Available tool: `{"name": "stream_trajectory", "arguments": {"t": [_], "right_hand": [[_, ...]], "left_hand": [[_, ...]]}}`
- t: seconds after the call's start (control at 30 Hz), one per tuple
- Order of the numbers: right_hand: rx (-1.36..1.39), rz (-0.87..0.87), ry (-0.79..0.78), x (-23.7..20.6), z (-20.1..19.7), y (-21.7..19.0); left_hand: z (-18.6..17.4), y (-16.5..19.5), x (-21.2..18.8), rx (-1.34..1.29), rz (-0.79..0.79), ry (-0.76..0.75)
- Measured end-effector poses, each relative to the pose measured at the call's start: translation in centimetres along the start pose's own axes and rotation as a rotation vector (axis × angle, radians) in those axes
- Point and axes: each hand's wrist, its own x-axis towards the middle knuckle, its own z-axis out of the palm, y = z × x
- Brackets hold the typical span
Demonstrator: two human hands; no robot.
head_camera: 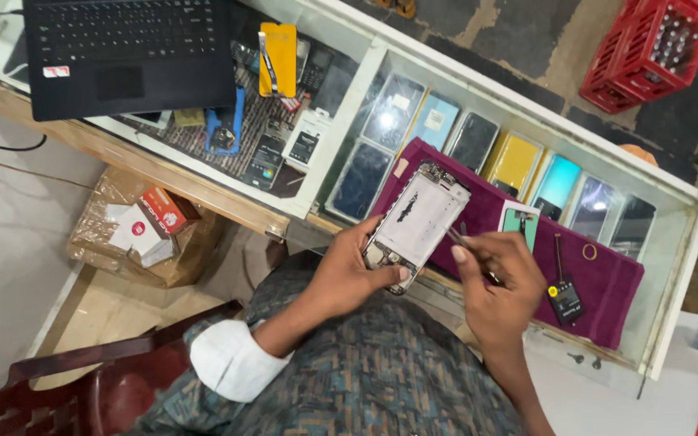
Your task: The person sits at a repair counter and works on a disassembled smartphone. They pick up a small metal tool, hold the phone frame, and use the tool to pry and work along the edges of the phone's internal frame and screen assembly, repositioning the phone repeatedly while continuing to work on it.
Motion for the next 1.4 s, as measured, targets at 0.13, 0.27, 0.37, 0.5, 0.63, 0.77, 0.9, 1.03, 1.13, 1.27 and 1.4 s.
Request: {"name": "stream_trajectory", "arguments": {"t": [0.13, 0.27, 0.37, 0.5, 0.63, 0.77, 0.9, 1.03, 1.13, 1.27, 1.4], "right_hand": [[-0.130, -0.099, -0.074, 0.5, 1.5, 1.8], [-0.194, -0.107, -0.118, 0.2, 3.5, 5.8], [-0.278, -0.125, -0.129, -0.7, 4.5, 9.2], [-0.219, -0.017, -0.134, -2.2, 5.7, 12.8], [-0.228, 0.038, -0.124, -3.2, 6.6, 15.0], [-0.223, 0.074, -0.151, -3.5, 7.5, 16.1], [-0.195, 0.032, -0.159, -3.3, 8.2, 16.4], [-0.153, 0.025, -0.159, -3.3, 8.3, 16.2], [-0.185, 0.041, -0.147, -3.6, 8.3, 15.9], [-0.217, 0.021, -0.144, -3.6, 8.2, 15.7], [-0.231, 0.046, -0.175, -3.4, 8.2, 15.7]], "left_hand": [[-1.6, -3.7, 1.9, 0.200, -0.025, -0.047], [-3.6, -8.9, 4.6, 0.095, -0.185, -0.104], [-4.4, -12.4, 5.7, -0.044, -0.312, -0.091], [-5.2, -14.6, 6.8, 0.058, -0.311, -0.027], [-5.3, -15.0, 7.2, 0.171, -0.345, -0.001], [-5.2, -15.0, 7.2, 0.129, -0.413, 0.023], [-5.5, -15.3, 7.2, 0.127, -0.425, 0.021], [-5.8, -15.8, 7.3, 0.153, -0.414, 0.018], [-5.9, -16.2, 7.2, 0.192, -0.389, 0.020], [-5.9, -16.3, 7.0, 0.176, -0.391, 0.025], [-5.8, -16.0, 7.0, 0.182, -0.378, 0.020]]}}
